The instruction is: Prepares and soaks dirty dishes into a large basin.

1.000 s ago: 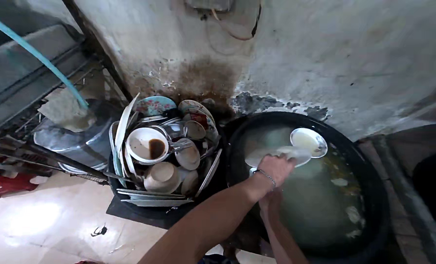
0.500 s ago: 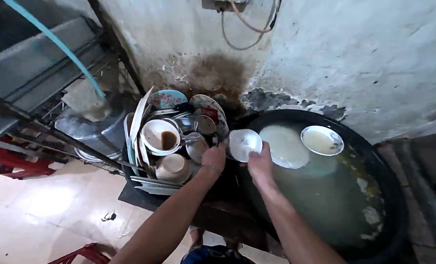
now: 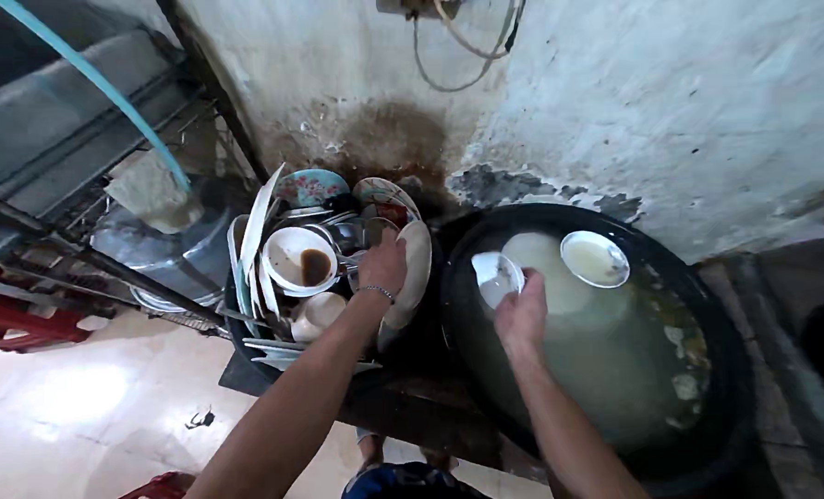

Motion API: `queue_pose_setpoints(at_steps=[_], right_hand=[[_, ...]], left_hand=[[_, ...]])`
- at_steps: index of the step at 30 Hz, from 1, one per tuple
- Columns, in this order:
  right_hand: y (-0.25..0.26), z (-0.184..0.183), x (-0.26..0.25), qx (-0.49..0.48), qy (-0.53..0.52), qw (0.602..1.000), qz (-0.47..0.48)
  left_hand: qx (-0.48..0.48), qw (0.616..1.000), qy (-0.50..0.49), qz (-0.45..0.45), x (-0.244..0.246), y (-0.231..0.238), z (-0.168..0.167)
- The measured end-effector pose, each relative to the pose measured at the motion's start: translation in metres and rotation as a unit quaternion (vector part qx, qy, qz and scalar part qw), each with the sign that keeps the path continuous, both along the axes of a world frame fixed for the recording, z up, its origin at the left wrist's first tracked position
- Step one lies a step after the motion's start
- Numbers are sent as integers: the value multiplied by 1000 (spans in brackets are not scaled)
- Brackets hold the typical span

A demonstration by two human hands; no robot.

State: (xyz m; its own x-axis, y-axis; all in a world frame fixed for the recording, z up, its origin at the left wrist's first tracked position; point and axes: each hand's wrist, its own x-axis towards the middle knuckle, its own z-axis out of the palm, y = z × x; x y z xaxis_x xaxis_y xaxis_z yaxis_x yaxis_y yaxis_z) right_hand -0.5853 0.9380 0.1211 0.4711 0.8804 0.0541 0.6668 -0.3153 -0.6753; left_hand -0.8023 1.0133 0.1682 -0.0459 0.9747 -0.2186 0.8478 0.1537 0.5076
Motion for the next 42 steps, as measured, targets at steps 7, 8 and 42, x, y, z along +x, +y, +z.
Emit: queue_pose_setpoints(at_steps=[7, 8, 42], right_hand=[[-21, -65, 34, -82, 35, 985, -148], [-19, -68, 30, -93, 79, 980, -158], [-28, -6, 17, 99, 54, 992, 61]], left_hand=[[25, 998, -58, 12, 0, 2, -7], [28, 997, -66, 13, 0, 3, -7], [189, 957, -216, -35, 12, 2, 45]])
